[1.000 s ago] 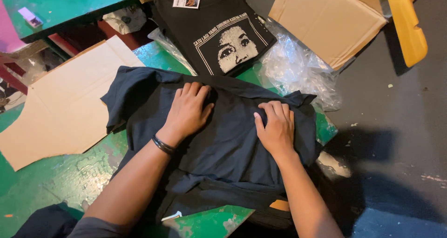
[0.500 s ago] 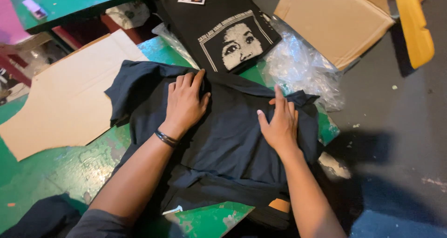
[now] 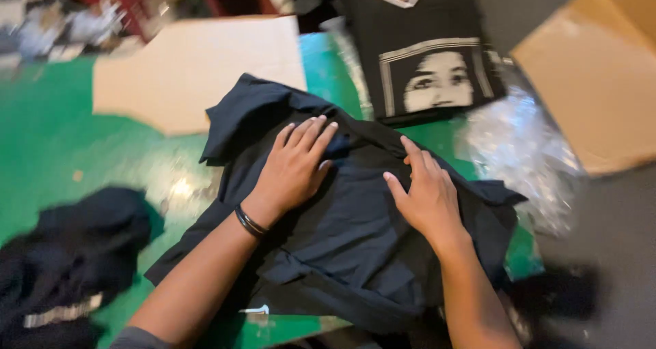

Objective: Folding black t-shirts using a cardboard template and attaching brand tags

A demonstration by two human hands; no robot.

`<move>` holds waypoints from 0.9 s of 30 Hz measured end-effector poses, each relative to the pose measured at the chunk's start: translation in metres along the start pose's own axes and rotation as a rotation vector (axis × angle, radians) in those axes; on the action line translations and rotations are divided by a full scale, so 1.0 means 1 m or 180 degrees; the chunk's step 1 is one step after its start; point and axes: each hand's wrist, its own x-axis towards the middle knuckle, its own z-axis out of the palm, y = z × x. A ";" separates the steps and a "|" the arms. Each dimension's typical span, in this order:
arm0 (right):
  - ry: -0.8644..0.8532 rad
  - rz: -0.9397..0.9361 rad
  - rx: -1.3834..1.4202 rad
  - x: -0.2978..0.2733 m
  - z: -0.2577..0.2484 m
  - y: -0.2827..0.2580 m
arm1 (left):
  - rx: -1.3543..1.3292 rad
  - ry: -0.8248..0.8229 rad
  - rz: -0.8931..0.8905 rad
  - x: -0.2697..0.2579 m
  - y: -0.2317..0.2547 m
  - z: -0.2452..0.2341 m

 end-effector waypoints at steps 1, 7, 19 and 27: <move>-0.0016 -0.0173 0.0083 0.001 0.002 -0.006 | 0.0051 0.0089 0.0011 -0.013 0.000 0.000; -0.0092 -0.0838 0.0075 0.006 0.023 -0.043 | 0.0262 0.0420 -0.0324 -0.066 0.002 -0.019; 0.0193 -0.1045 0.0236 0.009 0.052 -0.042 | 0.0251 0.0511 -0.1185 -0.084 -0.037 -0.041; 0.0481 -0.1253 0.0036 0.011 0.071 -0.032 | 0.0661 0.0288 -0.1567 -0.052 -0.100 -0.049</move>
